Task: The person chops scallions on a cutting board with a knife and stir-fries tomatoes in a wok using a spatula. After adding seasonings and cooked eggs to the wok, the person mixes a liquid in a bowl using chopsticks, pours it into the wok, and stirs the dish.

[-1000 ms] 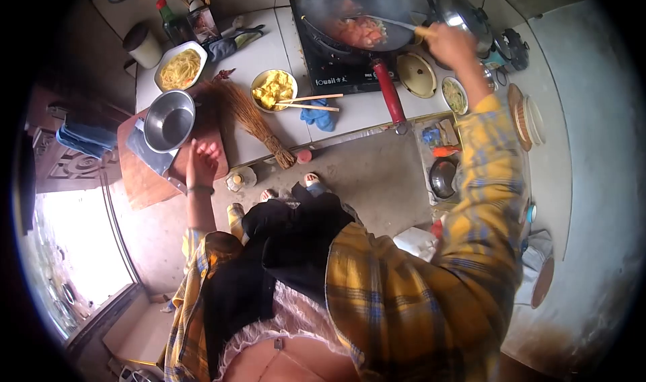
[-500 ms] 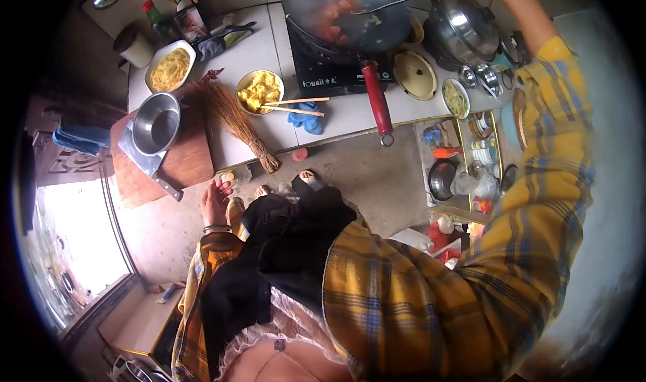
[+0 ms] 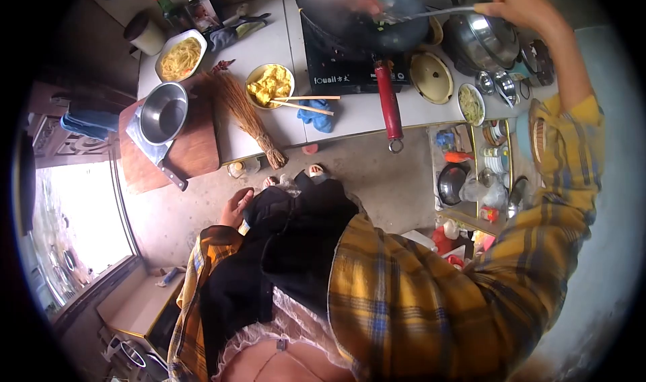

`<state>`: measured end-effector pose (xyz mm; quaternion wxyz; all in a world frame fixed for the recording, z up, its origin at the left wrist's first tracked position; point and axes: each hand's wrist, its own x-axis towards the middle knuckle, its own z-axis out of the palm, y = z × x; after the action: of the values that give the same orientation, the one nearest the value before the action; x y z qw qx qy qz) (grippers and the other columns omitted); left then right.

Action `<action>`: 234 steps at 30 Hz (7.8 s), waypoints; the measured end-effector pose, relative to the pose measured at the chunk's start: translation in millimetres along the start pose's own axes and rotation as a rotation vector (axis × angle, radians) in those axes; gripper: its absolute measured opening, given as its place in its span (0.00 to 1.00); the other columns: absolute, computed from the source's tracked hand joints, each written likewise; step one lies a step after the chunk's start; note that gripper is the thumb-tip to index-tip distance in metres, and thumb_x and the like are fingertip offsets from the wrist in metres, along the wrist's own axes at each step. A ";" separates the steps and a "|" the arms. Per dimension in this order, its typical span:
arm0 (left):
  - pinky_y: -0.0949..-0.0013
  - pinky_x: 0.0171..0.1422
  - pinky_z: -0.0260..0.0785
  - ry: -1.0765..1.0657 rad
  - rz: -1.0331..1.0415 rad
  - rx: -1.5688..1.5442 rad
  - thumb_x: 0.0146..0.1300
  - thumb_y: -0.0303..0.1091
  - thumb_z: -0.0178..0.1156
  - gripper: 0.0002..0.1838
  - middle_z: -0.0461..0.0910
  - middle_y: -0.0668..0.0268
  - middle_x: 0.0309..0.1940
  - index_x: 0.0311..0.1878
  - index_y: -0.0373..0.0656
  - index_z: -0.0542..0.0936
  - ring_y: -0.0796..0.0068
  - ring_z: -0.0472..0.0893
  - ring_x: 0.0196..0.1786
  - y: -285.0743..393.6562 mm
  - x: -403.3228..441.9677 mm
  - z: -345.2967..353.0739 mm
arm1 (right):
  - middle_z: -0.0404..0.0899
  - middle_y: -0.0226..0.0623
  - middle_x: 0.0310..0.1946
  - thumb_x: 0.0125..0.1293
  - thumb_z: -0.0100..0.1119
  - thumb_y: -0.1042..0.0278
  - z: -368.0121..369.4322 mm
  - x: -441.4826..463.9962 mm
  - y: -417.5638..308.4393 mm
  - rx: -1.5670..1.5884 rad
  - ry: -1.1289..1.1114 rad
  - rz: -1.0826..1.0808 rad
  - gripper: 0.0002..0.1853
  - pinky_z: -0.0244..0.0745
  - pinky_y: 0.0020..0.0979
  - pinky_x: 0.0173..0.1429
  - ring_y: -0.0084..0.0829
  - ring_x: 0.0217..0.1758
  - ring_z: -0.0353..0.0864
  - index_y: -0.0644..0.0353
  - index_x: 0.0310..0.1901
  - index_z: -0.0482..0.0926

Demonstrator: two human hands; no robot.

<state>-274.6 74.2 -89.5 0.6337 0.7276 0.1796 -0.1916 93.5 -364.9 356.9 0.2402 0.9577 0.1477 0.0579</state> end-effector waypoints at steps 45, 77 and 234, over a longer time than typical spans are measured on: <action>0.68 0.53 0.69 -0.078 0.024 -0.001 0.72 0.53 0.54 0.27 0.82 0.59 0.41 0.52 0.33 0.79 0.72 0.79 0.47 -28.2 4.9 5.4 | 0.84 0.35 0.46 0.62 0.64 0.60 50.8 -11.3 -27.1 0.001 0.177 0.001 0.15 0.77 0.40 0.51 0.42 0.48 0.82 0.44 0.51 0.84; 0.68 0.57 0.70 -0.097 0.009 0.049 0.69 0.52 0.59 0.26 0.84 0.57 0.42 0.52 0.33 0.80 0.71 0.81 0.49 -43.2 15.6 6.4 | 0.84 0.41 0.28 0.52 0.67 0.51 -59.8 -19.6 -45.5 -0.212 -0.236 -0.085 0.14 0.76 0.41 0.36 0.42 0.32 0.85 0.49 0.36 0.88; 0.68 0.57 0.70 0.002 -0.035 0.038 0.69 0.48 0.61 0.24 0.85 0.56 0.43 0.49 0.32 0.82 0.70 0.82 0.49 -38.3 29.0 18.9 | 0.85 0.41 0.35 0.66 0.60 0.58 7.9 -17.4 -57.5 0.179 -0.018 -0.244 0.13 0.75 0.36 0.44 0.43 0.39 0.82 0.57 0.43 0.86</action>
<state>-269.9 61.0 -139.2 0.6162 0.7364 0.1890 -0.2054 63.7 -325.5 321.9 0.1604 0.9506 0.2656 0.0064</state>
